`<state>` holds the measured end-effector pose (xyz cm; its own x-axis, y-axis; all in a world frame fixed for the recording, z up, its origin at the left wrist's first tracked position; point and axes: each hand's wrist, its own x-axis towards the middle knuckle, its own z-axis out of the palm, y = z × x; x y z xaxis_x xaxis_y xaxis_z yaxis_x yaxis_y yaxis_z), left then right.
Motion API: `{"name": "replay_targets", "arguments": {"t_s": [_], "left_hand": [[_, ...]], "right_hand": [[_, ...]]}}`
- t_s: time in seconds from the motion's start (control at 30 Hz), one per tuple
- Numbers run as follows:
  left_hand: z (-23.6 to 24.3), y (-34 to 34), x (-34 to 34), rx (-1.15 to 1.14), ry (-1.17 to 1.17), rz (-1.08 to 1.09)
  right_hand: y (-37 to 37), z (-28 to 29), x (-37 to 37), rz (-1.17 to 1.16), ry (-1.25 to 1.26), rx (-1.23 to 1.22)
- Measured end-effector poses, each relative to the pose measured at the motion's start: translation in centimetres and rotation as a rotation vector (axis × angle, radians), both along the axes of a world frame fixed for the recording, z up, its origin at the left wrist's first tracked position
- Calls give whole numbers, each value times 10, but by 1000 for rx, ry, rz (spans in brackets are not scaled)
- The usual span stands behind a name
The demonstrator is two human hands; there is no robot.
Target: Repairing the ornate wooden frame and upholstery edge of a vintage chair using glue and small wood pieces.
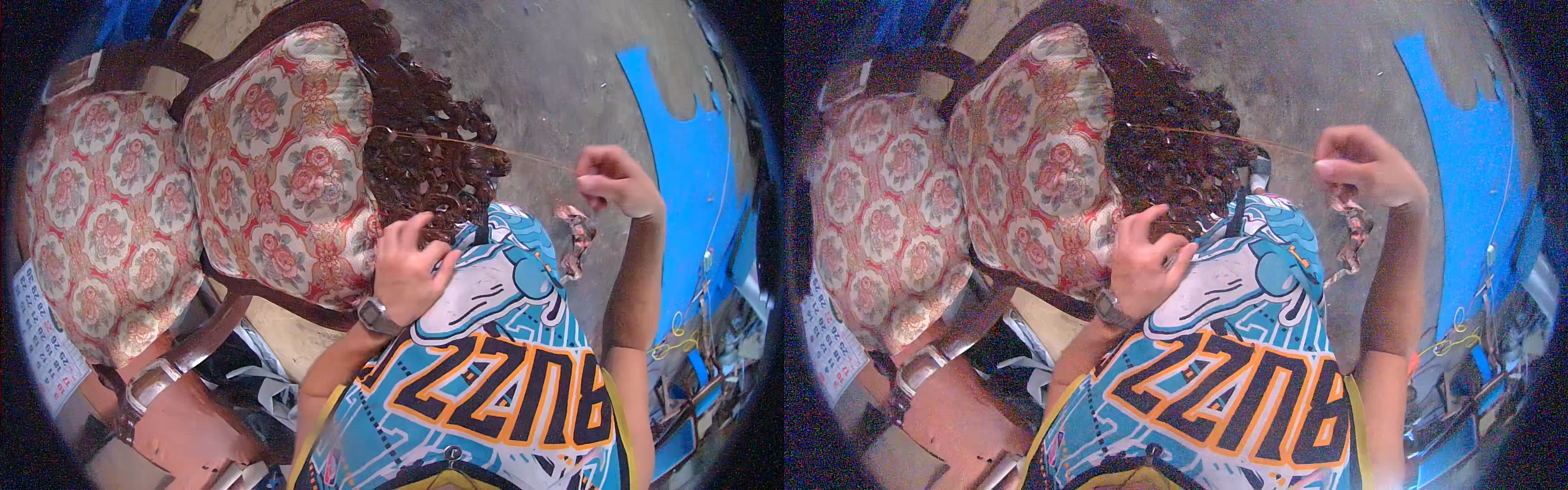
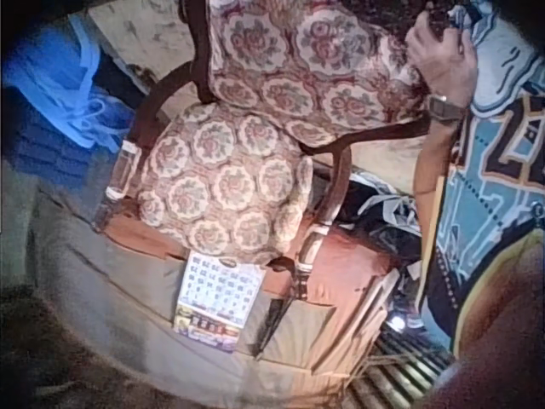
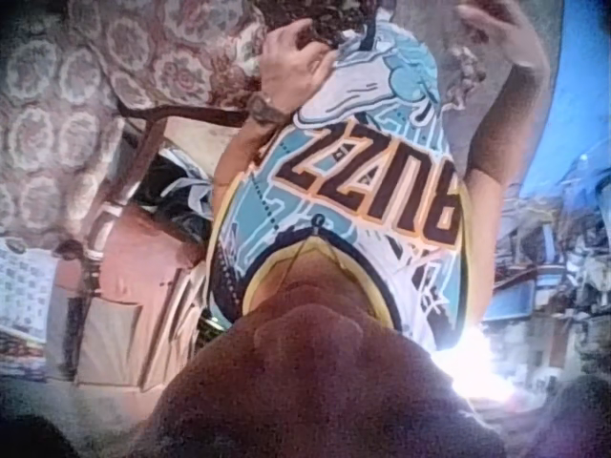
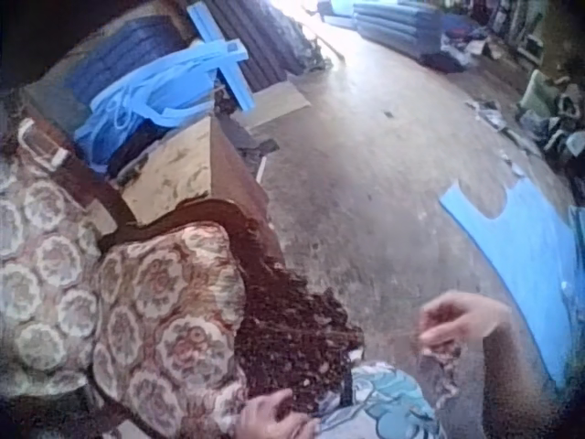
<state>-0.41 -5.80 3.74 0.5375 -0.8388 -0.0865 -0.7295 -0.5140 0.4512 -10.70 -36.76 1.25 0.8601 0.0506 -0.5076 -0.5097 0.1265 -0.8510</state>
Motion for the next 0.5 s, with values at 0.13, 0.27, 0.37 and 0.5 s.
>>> {"name": "replay_targets", "arguments": {"t_s": [0.13,0.27,0.37,0.5], "left_hand": [[32,-48,14,66,-80,-257],[74,-88,56,-72,-315,-325],[106,-114,115,-224,-557,-263],[134,-131,248,216,-287,24]], "right_hand": [[-3,23,56,-159,-472,294],[18,41,174,-100,-371,-61],[49,27,228,-341,-733,-909],[64,-10,214,-634,-727,-830]]}}
